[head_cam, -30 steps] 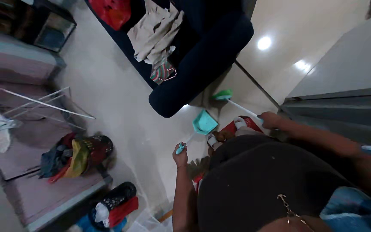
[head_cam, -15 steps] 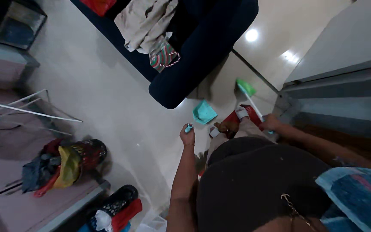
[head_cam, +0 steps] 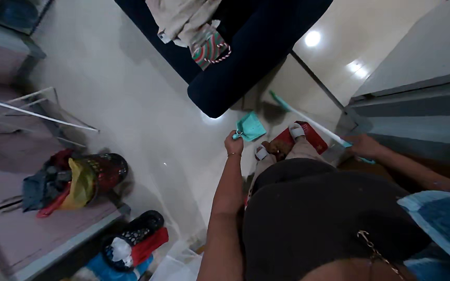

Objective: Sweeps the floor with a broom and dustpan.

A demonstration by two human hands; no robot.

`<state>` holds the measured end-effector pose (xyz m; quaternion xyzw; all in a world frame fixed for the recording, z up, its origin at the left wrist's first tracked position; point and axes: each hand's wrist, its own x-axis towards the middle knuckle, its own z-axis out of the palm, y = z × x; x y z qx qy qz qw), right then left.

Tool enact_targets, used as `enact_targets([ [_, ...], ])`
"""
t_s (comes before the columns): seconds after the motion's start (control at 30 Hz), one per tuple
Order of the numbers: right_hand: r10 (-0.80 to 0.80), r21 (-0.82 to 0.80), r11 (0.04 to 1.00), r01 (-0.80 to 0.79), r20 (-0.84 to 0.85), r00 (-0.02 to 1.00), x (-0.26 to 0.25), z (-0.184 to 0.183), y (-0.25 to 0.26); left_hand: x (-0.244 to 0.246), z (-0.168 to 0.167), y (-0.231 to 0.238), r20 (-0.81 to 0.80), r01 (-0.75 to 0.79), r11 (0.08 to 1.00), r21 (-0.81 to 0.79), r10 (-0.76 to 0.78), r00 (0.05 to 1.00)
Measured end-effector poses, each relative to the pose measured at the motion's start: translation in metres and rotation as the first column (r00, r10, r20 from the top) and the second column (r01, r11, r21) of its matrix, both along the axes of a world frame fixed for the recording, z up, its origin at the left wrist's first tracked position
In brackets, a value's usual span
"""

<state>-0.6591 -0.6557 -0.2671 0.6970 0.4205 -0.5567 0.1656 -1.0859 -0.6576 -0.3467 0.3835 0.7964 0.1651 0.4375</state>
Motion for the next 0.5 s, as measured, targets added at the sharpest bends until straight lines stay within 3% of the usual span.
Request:
enact_targets([
  [0.17,0.021,0.006,1.000,-0.021,0.050,0.999,-0.041,-0.038,0.001,0.002,-0.001,-0.008,-0.027,0.027,0.999,-0.042,-0.028,0.999],
  [0.33,0.177,-0.073,0.980,-0.187,-0.119,0.977,-0.086,-0.050,-0.005,0.006,0.002,-0.008,-0.029,0.046,0.999,-0.020,-0.047,0.998],
  [0.5,-0.069,-0.161,0.986,0.031,-0.232,0.970,-0.052,-0.040,0.011,0.013,0.007,0.000,-0.036,0.023,0.999,-0.024,-0.024,0.999],
])
